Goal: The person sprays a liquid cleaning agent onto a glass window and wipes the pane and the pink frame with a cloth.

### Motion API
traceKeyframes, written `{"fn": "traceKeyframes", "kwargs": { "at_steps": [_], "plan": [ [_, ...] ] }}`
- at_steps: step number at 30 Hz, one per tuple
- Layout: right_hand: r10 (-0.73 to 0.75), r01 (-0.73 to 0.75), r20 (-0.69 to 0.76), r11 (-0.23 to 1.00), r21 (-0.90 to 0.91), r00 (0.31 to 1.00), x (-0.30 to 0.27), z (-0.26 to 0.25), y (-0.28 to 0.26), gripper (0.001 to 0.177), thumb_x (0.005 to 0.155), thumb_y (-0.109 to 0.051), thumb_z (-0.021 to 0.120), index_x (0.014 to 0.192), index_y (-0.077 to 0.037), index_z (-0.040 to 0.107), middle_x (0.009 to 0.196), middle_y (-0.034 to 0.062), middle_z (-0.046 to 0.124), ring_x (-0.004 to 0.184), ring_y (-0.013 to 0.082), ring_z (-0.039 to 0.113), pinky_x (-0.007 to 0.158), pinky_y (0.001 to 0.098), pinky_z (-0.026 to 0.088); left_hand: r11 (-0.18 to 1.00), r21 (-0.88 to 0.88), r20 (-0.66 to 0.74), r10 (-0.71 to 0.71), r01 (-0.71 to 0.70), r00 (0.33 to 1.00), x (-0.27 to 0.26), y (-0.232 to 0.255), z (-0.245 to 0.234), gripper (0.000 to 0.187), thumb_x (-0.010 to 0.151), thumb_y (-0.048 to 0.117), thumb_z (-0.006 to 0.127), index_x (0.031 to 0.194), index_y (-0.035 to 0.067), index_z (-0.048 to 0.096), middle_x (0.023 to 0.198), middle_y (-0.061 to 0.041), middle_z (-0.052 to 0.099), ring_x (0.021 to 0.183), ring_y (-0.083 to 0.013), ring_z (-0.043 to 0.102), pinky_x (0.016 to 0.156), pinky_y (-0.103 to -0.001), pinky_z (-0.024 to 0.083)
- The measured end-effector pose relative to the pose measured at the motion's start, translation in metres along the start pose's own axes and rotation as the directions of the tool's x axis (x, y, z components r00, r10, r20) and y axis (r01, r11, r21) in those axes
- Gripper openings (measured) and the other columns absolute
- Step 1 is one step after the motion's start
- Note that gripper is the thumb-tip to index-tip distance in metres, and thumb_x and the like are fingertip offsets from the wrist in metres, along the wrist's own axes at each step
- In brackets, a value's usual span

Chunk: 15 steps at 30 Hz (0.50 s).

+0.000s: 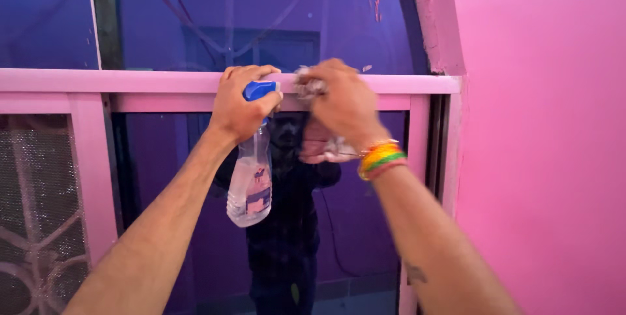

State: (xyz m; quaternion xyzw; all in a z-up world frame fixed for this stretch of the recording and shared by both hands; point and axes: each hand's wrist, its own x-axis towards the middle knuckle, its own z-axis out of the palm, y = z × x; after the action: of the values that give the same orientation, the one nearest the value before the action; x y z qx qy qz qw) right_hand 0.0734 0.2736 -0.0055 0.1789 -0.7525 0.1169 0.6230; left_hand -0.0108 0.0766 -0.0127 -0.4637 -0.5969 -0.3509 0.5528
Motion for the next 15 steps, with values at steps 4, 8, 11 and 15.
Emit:
{"fn": "traceKeyframes", "kwargs": {
  "at_steps": [4,8,11,15],
  "plan": [
    [0.026,-0.027,-0.016,0.992,-0.119,1.0,-0.015,-0.048,0.072,0.027,0.08,-0.013,0.072,0.107,-0.015,0.074,0.115,0.0076,0.069,0.109,0.0326,0.067,0.09,0.0427,0.053,0.994,-0.038,0.037,-0.1,0.101,0.994,0.0,0.007,-0.002,0.039,0.078,0.028,0.069,0.111,0.008,0.074,0.101,-0.007,0.075,0.115,-0.0264,0.059,0.11,-0.04,0.035],
    [0.059,-0.057,0.003,0.974,-0.218,0.998,-0.021,-0.088,0.114,0.032,0.076,-0.009,0.07,0.107,-0.012,0.075,0.12,0.0076,0.07,0.11,0.0329,0.067,0.091,0.0434,0.052,0.994,-0.048,0.017,-0.097,0.098,0.995,0.0,0.009,0.001,0.039,0.077,0.03,0.07,0.108,0.007,0.074,0.099,-0.005,0.075,0.114,-0.0243,0.059,0.111,-0.04,0.032],
    [0.164,-0.147,0.027,0.935,-0.323,0.986,-0.017,-0.095,0.106,0.029,0.078,-0.01,0.072,0.107,-0.011,0.076,0.118,0.0102,0.071,0.11,0.0356,0.066,0.094,0.0456,0.052,0.997,-0.04,-0.046,-0.072,0.07,0.996,-0.001,0.011,0.003,0.039,0.076,0.029,0.072,0.108,0.006,0.075,0.105,-0.007,0.072,0.114,-0.0276,0.054,0.106,-0.039,0.033],
    [0.154,-0.153,0.022,0.987,-0.046,0.988,-0.004,-0.045,0.058,0.033,0.079,-0.027,0.08,0.108,-0.012,0.074,0.113,0.0135,0.069,0.104,0.0331,0.068,0.093,0.0428,0.053,0.989,-0.056,0.016,-0.137,0.138,0.99,0.004,0.014,0.005,0.033,0.078,0.028,0.068,0.103,0.008,0.075,0.092,-0.004,0.078,0.116,-0.0229,0.059,0.111,-0.04,0.033]
  ]
}}
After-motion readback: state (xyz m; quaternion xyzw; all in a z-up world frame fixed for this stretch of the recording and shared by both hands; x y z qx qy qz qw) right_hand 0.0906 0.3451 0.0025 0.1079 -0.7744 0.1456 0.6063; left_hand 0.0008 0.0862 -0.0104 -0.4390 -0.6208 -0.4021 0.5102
